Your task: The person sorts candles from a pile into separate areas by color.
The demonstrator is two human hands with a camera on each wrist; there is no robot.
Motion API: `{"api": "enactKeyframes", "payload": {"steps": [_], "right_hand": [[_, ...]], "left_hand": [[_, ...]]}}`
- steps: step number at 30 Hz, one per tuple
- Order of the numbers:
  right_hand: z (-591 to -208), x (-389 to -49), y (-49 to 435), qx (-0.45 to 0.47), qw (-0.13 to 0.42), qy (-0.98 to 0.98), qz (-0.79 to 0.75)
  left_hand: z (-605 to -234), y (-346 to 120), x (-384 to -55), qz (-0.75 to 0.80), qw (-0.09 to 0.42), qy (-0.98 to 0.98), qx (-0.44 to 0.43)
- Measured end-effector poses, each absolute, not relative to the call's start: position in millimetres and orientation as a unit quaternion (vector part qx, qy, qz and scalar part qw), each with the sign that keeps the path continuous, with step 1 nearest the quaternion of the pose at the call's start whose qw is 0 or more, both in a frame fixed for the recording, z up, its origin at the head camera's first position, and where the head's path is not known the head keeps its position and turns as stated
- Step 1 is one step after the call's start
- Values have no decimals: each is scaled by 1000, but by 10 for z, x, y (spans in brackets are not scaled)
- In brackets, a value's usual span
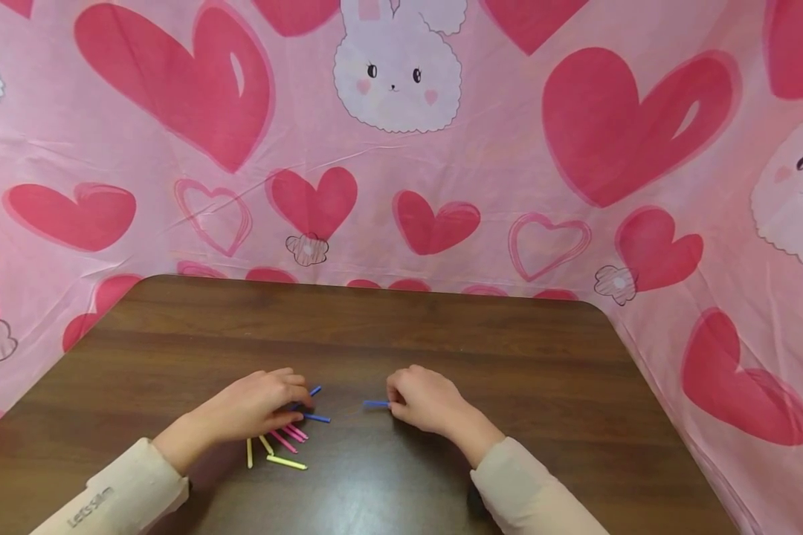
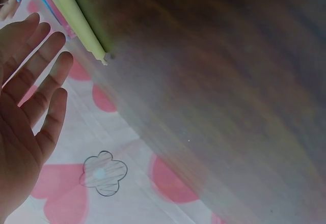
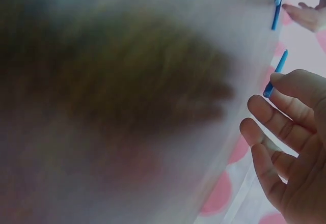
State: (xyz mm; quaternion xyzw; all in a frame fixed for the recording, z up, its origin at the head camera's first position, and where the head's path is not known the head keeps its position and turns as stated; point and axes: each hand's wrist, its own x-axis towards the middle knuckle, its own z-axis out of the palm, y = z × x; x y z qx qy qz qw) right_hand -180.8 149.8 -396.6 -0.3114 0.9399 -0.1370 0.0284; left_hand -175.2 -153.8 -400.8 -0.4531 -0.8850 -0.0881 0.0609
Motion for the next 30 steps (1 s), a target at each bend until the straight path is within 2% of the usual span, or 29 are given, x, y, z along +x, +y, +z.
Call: {"api": "enactKeyframes", "payload": {"steps": [19, 30], "right_hand": [[-3873, -2111, 1617, -270, 29, 953, -135], [-3933, -2321, 1619, -275, 77, 941, -182]], "left_hand": [[-4009, -1532, -1744, -100, 49, -887, -449], [-4027, -1547, -1762, -101, 45, -887, -447]]}}
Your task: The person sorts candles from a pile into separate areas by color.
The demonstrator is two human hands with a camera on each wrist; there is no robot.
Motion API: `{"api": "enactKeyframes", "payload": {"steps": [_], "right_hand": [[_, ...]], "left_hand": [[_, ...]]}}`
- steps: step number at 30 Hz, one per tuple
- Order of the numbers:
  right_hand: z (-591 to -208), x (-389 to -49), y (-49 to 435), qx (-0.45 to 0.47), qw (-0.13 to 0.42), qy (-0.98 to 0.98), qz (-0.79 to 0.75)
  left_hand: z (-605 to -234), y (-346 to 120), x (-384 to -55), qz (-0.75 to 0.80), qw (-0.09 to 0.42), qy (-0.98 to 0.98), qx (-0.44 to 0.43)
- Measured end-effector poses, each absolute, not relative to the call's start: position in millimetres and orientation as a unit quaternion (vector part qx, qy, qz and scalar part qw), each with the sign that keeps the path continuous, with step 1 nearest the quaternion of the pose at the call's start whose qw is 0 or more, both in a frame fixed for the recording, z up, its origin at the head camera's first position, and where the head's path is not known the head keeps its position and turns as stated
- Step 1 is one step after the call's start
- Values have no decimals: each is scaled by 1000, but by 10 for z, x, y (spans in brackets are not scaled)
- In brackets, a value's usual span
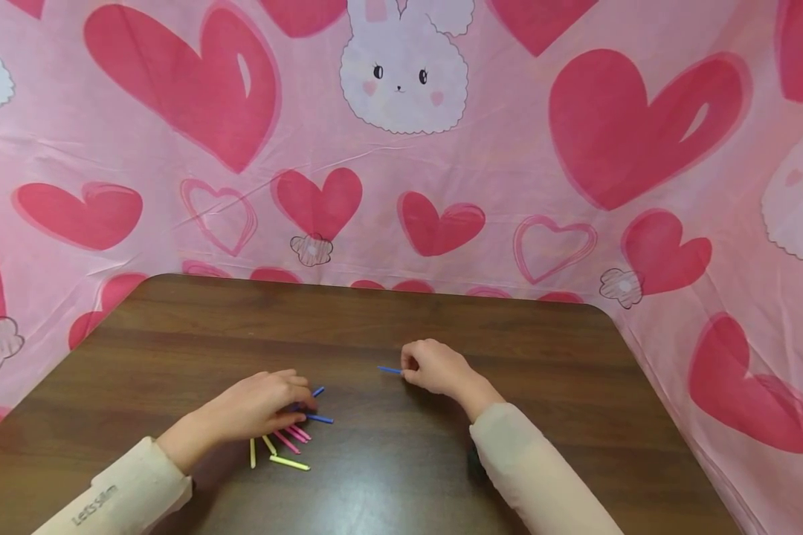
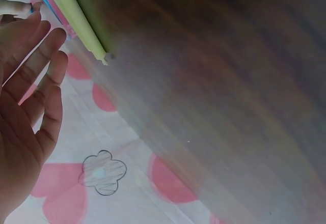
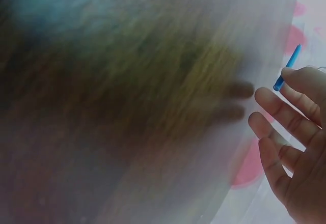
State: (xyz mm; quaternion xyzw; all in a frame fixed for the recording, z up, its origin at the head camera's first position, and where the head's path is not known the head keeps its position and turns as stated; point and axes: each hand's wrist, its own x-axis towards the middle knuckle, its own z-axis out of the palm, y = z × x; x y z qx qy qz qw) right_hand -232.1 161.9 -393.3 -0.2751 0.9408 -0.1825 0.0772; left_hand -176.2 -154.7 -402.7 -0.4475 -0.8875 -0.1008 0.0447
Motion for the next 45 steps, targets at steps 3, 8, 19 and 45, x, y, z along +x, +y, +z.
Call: {"api": "enactKeyframes", "payload": {"steps": [3, 8, 19, 45], "right_hand": [[-3957, -2354, 1602, -277, 84, 937, -196], [-3966, -2377, 1564, -278, 89, 935, -199], [-3999, -2398, 1526, -281, 87, 938, -183], [-4003, -2401, 1482, -266, 78, 950, -146]], "left_hand": [[-4029, -1543, -1765, -99, 43, -888, -447], [-4026, -1538, -1762, -98, 42, -888, -447], [-4023, -1538, -1743, -101, 45, -889, -444], [-4005, -1562, -1738, -86, 64, -888, -446]]}}
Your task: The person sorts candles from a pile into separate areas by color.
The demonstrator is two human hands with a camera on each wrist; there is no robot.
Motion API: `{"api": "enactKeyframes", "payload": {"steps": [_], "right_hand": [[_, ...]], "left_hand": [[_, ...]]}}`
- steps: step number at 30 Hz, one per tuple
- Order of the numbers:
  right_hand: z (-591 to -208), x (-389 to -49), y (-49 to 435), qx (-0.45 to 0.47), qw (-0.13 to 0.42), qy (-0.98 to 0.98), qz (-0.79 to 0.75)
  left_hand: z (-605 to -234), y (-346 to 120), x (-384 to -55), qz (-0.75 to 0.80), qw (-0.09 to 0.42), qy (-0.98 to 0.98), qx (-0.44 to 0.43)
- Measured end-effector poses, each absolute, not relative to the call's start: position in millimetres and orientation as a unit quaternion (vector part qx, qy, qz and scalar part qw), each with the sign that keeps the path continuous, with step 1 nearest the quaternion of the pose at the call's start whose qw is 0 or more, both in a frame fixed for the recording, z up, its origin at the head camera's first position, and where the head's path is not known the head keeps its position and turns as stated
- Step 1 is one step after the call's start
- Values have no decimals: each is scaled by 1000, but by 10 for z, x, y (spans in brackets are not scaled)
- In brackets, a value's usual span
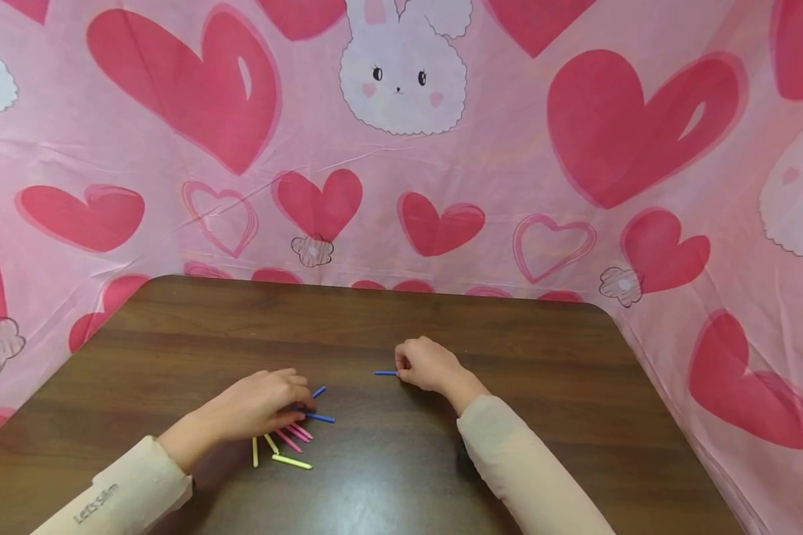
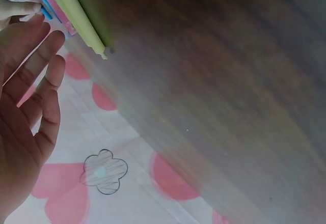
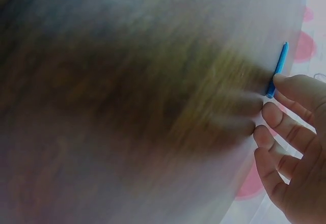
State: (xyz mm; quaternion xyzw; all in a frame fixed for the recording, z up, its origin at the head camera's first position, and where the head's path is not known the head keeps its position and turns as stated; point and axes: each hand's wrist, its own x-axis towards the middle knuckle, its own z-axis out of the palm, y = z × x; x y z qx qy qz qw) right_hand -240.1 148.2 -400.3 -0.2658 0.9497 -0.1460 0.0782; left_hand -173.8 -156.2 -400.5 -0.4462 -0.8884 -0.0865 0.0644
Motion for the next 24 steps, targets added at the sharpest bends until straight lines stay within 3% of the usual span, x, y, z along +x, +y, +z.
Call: {"api": "enactKeyframes", "payload": {"steps": [24], "right_hand": [[-3895, -2179, 1642, -264, 8, 950, -163]], "left_hand": [[-3959, -1586, -1692, -70, 95, -895, -430]]}}
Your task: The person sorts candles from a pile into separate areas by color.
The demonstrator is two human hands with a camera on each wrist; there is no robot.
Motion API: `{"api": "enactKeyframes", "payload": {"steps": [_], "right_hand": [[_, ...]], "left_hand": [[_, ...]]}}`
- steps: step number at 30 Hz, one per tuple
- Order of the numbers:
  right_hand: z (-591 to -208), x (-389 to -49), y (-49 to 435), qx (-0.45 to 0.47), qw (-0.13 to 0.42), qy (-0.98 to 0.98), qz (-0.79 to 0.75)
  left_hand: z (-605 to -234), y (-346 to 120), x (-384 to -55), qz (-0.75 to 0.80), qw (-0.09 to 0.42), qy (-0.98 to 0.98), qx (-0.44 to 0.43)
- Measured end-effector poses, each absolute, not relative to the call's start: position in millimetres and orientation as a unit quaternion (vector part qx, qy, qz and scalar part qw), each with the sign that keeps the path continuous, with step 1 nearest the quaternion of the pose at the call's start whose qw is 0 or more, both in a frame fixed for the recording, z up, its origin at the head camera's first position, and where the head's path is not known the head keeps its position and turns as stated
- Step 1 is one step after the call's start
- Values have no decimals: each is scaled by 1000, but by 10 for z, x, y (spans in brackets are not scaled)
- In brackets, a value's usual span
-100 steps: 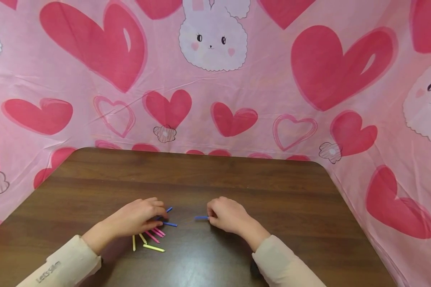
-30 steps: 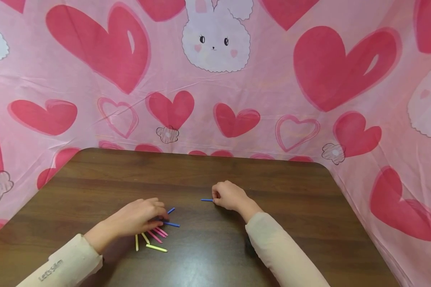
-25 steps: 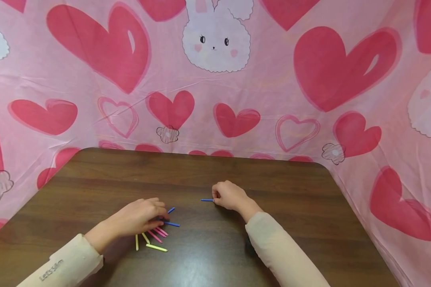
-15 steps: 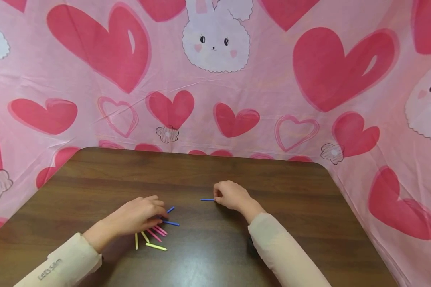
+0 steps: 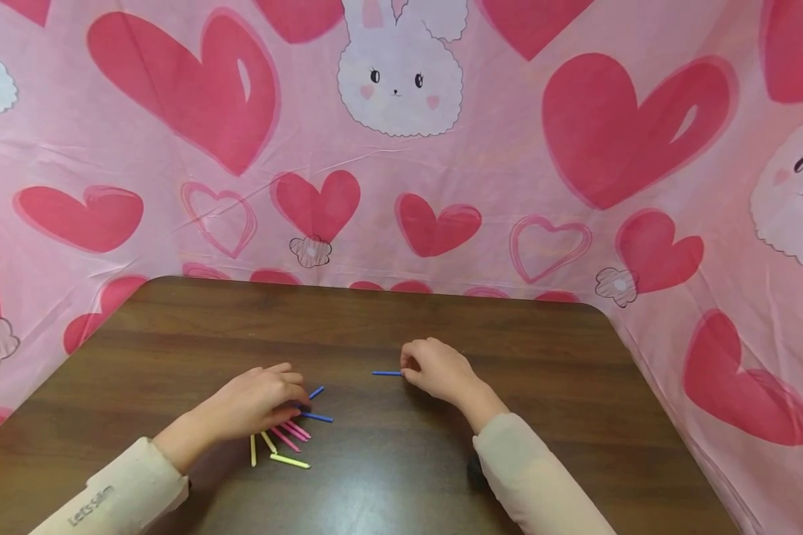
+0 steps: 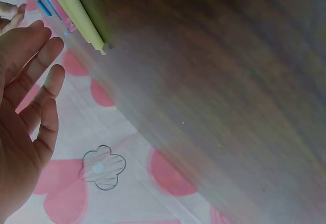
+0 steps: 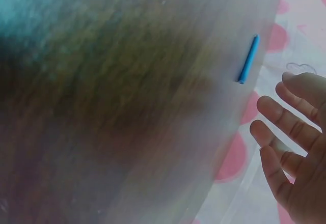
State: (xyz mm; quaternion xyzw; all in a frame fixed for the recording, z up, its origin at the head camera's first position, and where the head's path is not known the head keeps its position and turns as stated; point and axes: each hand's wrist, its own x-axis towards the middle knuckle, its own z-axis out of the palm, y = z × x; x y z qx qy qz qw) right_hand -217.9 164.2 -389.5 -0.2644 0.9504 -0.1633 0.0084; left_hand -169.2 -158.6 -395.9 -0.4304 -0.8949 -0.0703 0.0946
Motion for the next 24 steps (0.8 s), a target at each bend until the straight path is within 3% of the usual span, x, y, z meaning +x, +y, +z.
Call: {"api": "enactKeyframes", "payload": {"steps": [24], "right_hand": [[-3828, -1863, 1463, -296, -18, 940, -167]], "left_hand": [[-4015, -1572, -1734, -64, 87, -899, -425]]}}
